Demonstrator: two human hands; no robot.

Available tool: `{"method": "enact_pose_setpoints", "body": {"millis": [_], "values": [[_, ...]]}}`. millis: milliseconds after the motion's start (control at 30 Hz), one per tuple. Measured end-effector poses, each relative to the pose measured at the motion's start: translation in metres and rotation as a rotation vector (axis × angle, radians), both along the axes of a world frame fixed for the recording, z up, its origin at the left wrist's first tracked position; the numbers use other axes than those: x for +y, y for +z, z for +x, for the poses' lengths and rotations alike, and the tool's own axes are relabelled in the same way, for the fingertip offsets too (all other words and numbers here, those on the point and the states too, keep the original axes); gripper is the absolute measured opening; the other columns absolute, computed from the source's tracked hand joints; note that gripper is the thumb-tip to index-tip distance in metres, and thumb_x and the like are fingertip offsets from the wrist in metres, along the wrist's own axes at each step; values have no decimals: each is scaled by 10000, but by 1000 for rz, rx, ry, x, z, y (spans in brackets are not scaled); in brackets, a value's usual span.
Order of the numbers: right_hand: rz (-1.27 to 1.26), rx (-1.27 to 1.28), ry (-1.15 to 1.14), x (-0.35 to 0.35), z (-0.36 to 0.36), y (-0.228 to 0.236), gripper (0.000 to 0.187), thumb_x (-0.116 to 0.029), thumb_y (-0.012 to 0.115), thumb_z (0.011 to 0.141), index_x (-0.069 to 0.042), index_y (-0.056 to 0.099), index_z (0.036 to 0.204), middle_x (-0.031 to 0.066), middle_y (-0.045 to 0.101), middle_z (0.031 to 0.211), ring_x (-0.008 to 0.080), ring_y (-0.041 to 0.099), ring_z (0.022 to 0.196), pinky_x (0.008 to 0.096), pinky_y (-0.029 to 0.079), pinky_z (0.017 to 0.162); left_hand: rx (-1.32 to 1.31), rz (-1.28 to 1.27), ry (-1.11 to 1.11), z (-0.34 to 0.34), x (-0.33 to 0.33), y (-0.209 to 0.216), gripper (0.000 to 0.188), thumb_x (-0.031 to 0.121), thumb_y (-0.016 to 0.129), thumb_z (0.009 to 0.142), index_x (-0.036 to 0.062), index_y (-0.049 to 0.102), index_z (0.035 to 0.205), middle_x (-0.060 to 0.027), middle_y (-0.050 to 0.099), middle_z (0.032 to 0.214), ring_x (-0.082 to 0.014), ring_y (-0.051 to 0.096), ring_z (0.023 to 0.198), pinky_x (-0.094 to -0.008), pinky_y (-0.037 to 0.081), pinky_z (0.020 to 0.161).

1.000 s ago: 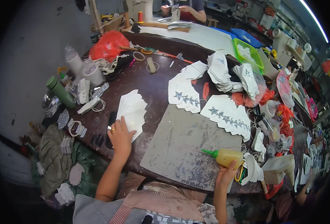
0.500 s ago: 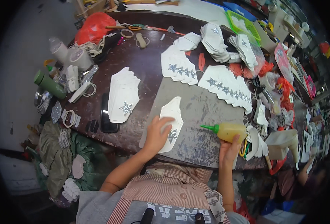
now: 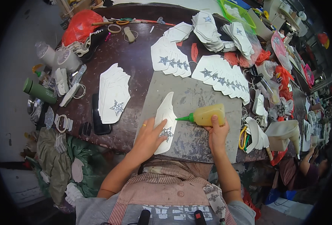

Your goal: The person applies glue from a squeeze bottle onto white fabric pieces and presses silver star decorations onto them. The person handles the items one at a time, placing the finished pieces into a growing stack on the table.

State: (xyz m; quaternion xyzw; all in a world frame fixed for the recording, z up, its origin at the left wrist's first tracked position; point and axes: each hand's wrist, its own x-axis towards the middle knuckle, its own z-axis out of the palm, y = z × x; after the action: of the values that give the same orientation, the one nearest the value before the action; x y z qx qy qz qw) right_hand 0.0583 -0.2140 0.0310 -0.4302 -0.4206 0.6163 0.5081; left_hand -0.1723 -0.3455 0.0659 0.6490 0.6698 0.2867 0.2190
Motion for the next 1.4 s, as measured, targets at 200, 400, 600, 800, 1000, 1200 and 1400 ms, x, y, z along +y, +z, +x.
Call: {"method": "enact_pose_setpoints", "body": {"millis": [200, 400, 600, 800, 1000, 1200, 1400], "values": [[-29, -92, 37, -14, 6, 6, 429, -296, 729, 909, 18, 565, 1151, 71, 642, 997, 160, 660, 837, 282, 582, 674, 47, -39, -5, 0, 3, 5, 580, 127, 755, 797, 37, 564, 1337, -197, 495, 1173, -388, 486, 1075, -445, 429, 929], [-82, -68, 79, -38, 9, 10, 431, -310, 729, 904, 8, 578, 1152, 69, 650, 987, 141, 658, 834, 257, 561, 649, 62, -56, 14, 0, 3, 7, 572, 144, 755, 799, 45, 570, 1331, -188, 501, 1146, -383, 491, 1062, -441, 436, 913], [-46, -175, 52, -54, 21, 6, 419, -282, 753, 879, 11, 599, 1135, 62, 644, 983, 136, 638, 845, 254, 533, 662, 83, -68, 29, 1, 3, 9, 531, 150, 762, 794, 39, 597, 1287, -183, 499, 1135, -372, 512, 1047, -429, 456, 893], [-80, -29, 77, -87, 34, 14, 411, -241, 729, 902, 24, 558, 1166, 90, 634, 1045, 185, 646, 923, 316, 565, 755, -497, -33, 237, -5, -1, -7, 299, 93, 765, 791, 25, 689, 1072, -158, 584, 1025, -355, 615, 928, -381, 502, 849], [-29, 103, 19, -63, 23, 22, 401, -206, 678, 945, 41, 508, 1212, 105, 619, 1061, 215, 663, 930, 368, 598, 750, 26, 303, 351, 19, -26, -34, 84, 113, 718, 834, 95, 675, 904, -139, 621, 830, -332, 594, 716, -412, 487, 609], [-55, -5, 68, -61, 6, 11, 442, -246, 720, 916, 26, 527, 1205, 84, 621, 1041, 181, 650, 901, 324, 588, 732, 287, 335, 376, 17, -26, -34, 98, 184, 734, 825, 129, 675, 881, -129, 577, 688, -339, 582, 660, -432, 489, 549], [-37, -137, 52, -84, 17, 1, 472, -281, 749, 887, 18, 549, 1193, 56, 622, 1002, 136, 618, 866, 266, 538, 706, 288, 317, 376, 16, -27, -37, 97, 199, 734, 830, 134, 675, 871, -143, 573, 690, -347, 580, 657, -432, 482, 527]]}}
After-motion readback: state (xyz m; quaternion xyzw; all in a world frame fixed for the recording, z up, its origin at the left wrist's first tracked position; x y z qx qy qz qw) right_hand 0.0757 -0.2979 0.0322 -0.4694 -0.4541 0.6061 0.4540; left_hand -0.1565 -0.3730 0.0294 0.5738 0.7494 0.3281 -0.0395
